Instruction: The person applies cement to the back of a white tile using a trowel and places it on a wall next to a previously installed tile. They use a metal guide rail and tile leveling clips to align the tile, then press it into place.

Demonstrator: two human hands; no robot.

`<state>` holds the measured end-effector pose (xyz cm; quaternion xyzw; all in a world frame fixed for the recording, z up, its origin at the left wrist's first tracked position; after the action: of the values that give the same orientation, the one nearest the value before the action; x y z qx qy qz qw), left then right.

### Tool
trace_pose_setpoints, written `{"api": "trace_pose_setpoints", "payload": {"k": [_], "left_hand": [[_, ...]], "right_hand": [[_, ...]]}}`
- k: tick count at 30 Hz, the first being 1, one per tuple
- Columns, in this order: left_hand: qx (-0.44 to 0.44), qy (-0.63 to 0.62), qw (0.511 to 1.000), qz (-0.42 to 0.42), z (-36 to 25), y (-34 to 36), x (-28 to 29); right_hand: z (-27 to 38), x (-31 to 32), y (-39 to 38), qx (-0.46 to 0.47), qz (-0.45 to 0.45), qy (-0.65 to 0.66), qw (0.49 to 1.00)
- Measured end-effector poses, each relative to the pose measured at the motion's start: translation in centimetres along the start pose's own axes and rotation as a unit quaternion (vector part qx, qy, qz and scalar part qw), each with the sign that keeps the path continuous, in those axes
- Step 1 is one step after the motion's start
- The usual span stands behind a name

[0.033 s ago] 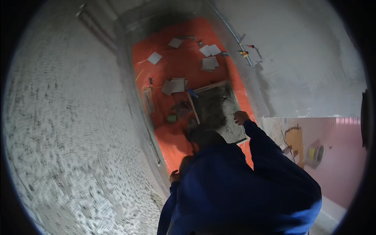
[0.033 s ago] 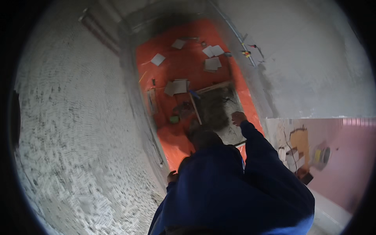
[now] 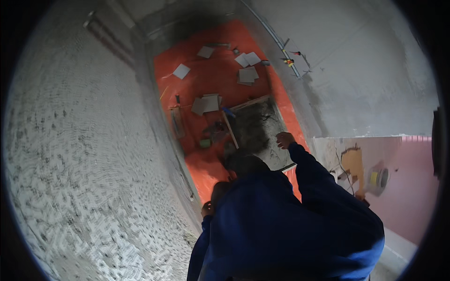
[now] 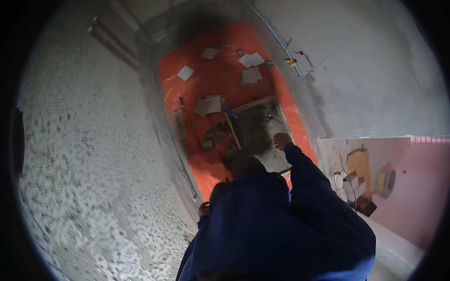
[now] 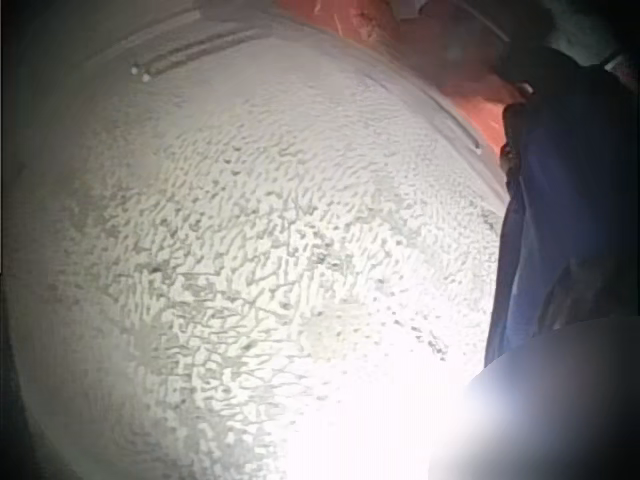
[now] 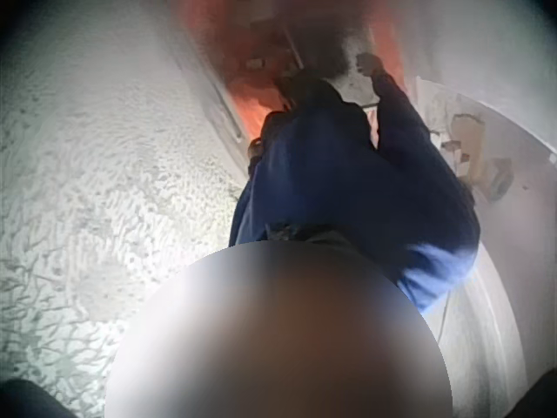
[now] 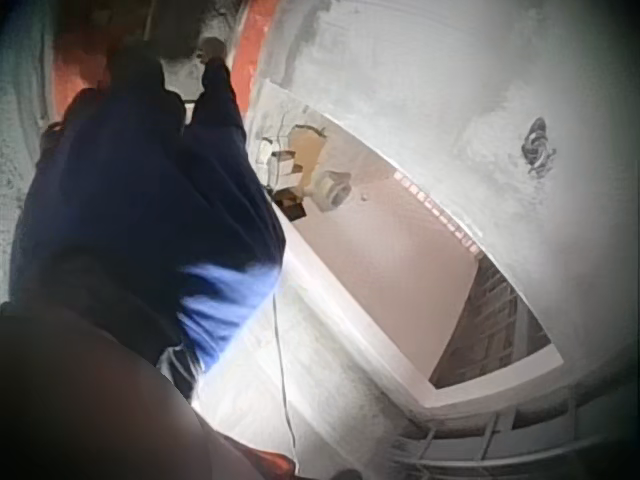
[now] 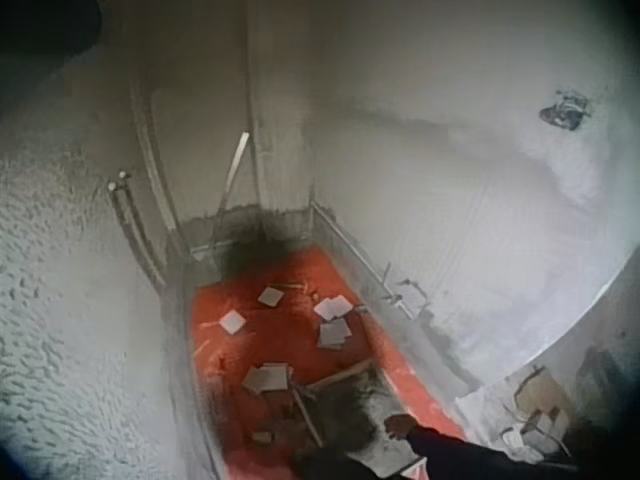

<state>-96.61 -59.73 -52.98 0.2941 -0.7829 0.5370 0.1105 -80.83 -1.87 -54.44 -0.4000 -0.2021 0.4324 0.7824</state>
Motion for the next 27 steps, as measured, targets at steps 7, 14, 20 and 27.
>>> {"api": "trace_pose_setpoints", "payload": {"k": [7,14,20,27], "left_hand": [[-0.169,0.063,0.976,-0.121,-19.5,6.9,17.1],[-0.376,0.2,0.896,-0.128,-40.0,13.8,24.4],[-0.353,0.347,0.868,0.032,-47.2,28.2,21.2],[-0.375,0.532,0.743,0.156,-57.3,43.0,24.8]], "right_hand": [[-1.7,-3.6,0.7,-0.073,-0.033,0.078,0.994],[-11.1,-6.3,2.1,-0.108,-0.037,-0.211,0.971],[-15.2,-12.4,7.7,-0.174,-0.126,0.174,0.961],[2.9,-17.0,15.6,-0.188,-0.26,-0.06,0.945]]}}
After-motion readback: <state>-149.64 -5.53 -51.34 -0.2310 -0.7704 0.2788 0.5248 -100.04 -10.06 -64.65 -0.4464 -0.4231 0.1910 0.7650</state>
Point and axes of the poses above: each hand's wrist, its own y-axis towards the middle knuckle, its own x-axis out of the back of the hand, z = x × y, the point moved 10 cm from there along y, towards the middle knuckle, and after that the axes turned 12 degrees about z, right-handed, at the moved point
